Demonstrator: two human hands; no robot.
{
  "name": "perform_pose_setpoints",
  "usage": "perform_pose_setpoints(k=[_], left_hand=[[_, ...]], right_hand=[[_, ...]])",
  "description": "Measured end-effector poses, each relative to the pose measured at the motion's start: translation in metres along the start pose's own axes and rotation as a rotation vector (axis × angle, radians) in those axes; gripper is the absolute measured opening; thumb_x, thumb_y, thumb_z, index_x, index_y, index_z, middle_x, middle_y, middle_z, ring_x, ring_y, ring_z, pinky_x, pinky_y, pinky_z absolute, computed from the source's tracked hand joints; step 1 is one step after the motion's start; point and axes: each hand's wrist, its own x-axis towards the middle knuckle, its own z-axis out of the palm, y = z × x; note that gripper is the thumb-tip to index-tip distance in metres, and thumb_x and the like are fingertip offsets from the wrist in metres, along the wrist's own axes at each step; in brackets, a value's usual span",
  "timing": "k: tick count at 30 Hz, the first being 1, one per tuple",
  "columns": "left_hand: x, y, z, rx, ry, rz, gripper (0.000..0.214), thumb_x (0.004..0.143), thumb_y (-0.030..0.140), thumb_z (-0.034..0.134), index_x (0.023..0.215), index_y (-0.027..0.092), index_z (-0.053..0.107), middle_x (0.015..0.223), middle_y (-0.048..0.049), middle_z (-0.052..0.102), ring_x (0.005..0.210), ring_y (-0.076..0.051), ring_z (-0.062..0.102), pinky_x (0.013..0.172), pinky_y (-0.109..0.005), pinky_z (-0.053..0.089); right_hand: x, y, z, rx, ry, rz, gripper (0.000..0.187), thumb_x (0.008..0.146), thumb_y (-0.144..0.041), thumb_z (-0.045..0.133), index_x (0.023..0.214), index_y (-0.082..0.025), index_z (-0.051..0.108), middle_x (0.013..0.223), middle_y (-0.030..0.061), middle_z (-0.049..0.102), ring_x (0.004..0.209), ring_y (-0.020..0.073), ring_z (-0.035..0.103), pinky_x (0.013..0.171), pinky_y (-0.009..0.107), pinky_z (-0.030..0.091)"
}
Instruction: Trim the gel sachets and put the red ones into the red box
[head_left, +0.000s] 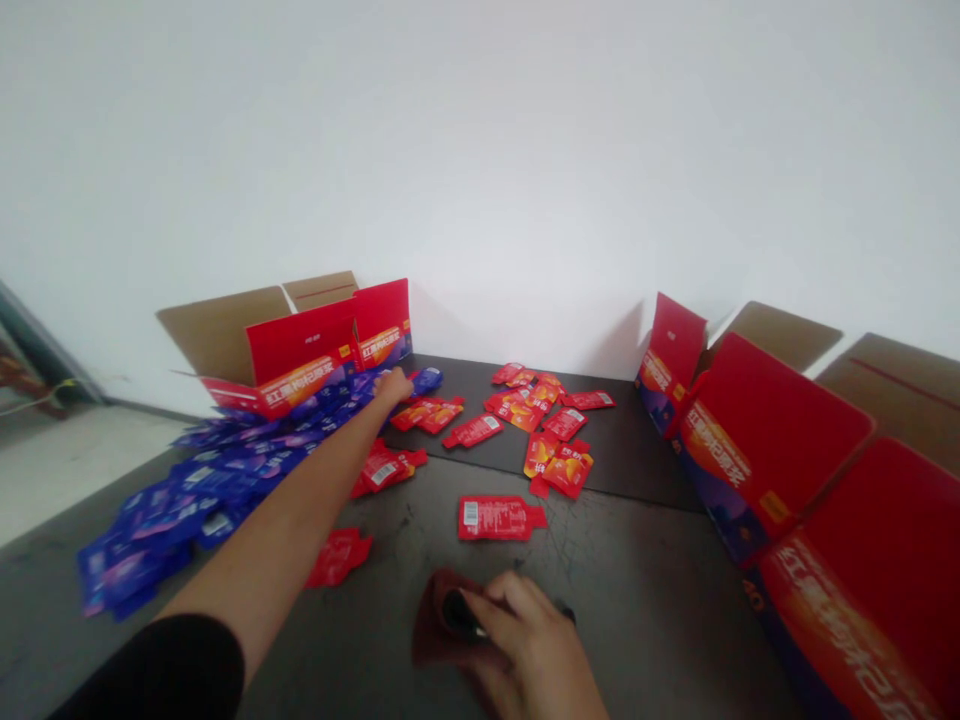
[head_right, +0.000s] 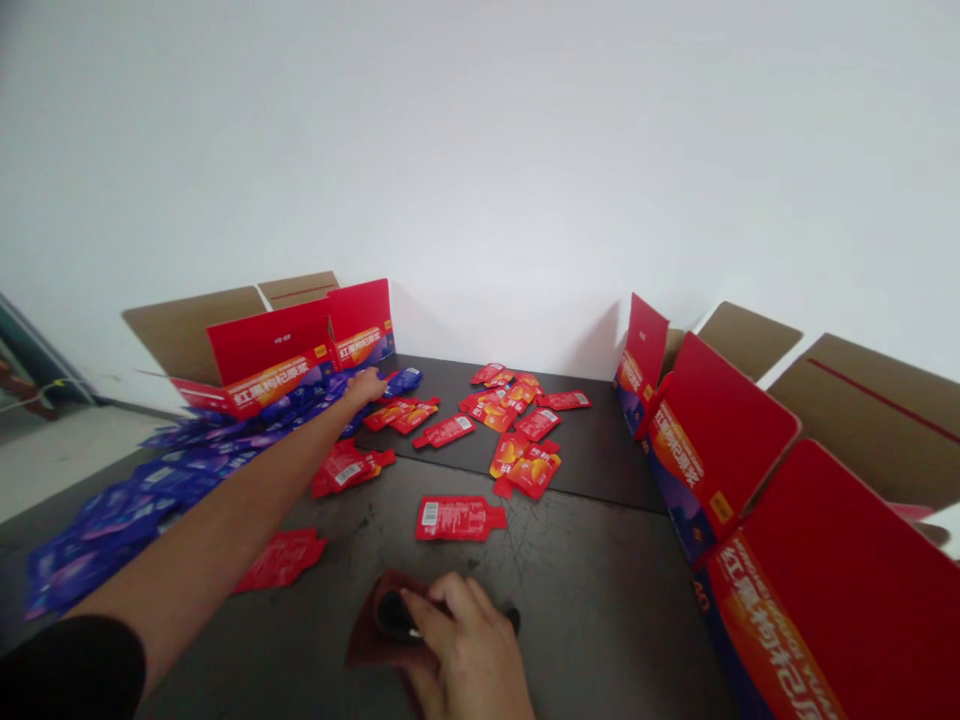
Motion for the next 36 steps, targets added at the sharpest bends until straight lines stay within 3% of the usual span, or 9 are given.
perform_pose_setpoints(k=[5,9,13,17,20,23,28,32,36], left_hand=[[-0.027,0.014,-0.013,0.01,0.044,0.056,0.04,0.097,0.037,0.065,0.132,0.018,0.059,0.133,-0.0111,0.06,0.116,-0.027,0.062,0.096,-0.048,0.055],[-0.065,0.031,-0.018,-0.015,0.093,0.171,0.041,0.097,0.038,0.064,0.132,0.018,0.059,0.135,-0.0115,0.059,0.117,-0.027,0.061,0.098,-0.051,0.053],[-0.127,0.058,-0.011,-0.064,0.133,0.456,0.039,0.103,0.032,0.051,0.138,0.017,0.055,0.14,-0.0153,0.054,0.13,-0.031,0.051,0.109,-0.052,0.041],[-0.196,0.092,0.004,-0.105,0.047,0.836,0.036,0.104,0.036,0.044,0.131,0.019,0.061,0.136,-0.0152,0.057,0.131,-0.03,0.048,0.113,-0.045,0.035],[-0.221,0.122,0.016,-0.1,-0.029,0.967,0.035,0.104,0.042,0.046,0.12,0.019,0.067,0.127,-0.0146,0.062,0.127,-0.028,0.053,0.113,-0.041,0.037],[-0.21,0.154,0.027,-0.074,-0.062,0.913,0.032,0.104,0.04,0.049,0.118,0.018,0.067,0.125,-0.0138,0.064,0.12,-0.025,0.059,0.108,-0.042,0.044],[-0.158,0.194,0.047,-0.03,-0.125,0.7,0.037,0.098,0.037,0.064,0.128,0.016,0.061,0.129,-0.0116,0.062,0.11,-0.024,0.065,0.093,-0.045,0.057],[-0.118,0.207,0.071,0.016,-0.164,0.589,0.036,0.098,0.036,0.064,0.129,0.018,0.061,0.13,-0.0109,0.062,0.11,-0.024,0.064,0.092,-0.045,0.057],[-0.082,0.209,0.091,0.087,-0.182,0.518,0.038,0.098,0.037,0.064,0.13,0.017,0.06,0.13,-0.0111,0.062,0.111,-0.025,0.064,0.093,-0.046,0.057]], right_hand=[[0.0,-0.007,-0.01,0.026,-0.041,0.043,0.04,0.092,-0.03,0.069,0.131,-0.036,0.064,0.111,0.0023,0.065,0.1,0.0202,0.062,0.081,0.028,0.051],[0.0,-0.01,-0.015,0.016,-0.054,0.042,0.038,0.093,-0.03,0.068,0.13,-0.035,0.064,0.11,0.0012,0.064,0.1,0.0194,0.061,0.081,0.028,0.05],[0.0,-0.013,-0.017,-0.03,-0.052,0.024,0.031,0.096,-0.037,0.066,0.126,-0.032,0.067,0.107,0.0016,0.064,0.097,0.0189,0.061,0.08,0.029,0.048],[0.001,-0.013,-0.016,-0.053,-0.049,-0.005,0.033,0.097,-0.04,0.063,0.129,-0.032,0.067,0.107,0.0018,0.064,0.097,0.0187,0.06,0.08,0.029,0.047],[0.001,-0.013,-0.016,-0.064,-0.049,-0.01,0.034,0.096,-0.042,0.064,0.13,-0.033,0.066,0.108,0.0014,0.064,0.097,0.0185,0.06,0.08,0.029,0.047],[0.001,-0.013,-0.015,-0.091,-0.054,-0.004,0.037,0.094,-0.043,0.067,0.129,-0.035,0.065,0.107,0.0001,0.064,0.096,0.019,0.06,0.079,0.029,0.048],[0.0,-0.009,-0.006,-0.128,-0.044,-0.001,0.043,0.088,-0.049,0.071,0.129,-0.04,0.063,0.107,-0.001,0.065,0.094,0.0207,0.062,0.076,0.031,0.051],[0.007,0.0,0.021,-0.183,0.017,0.009,0.042,0.088,-0.054,0.069,0.129,-0.045,0.064,0.101,-0.0017,0.068,0.089,0.0223,0.065,0.065,0.032,0.052],[0.023,0.009,0.057,-0.242,0.035,0.168,0.022,0.091,-0.056,0.065,0.101,-0.041,0.076,0.079,0.0006,0.067,0.071,0.0217,0.065,0.048,0.029,0.044]])
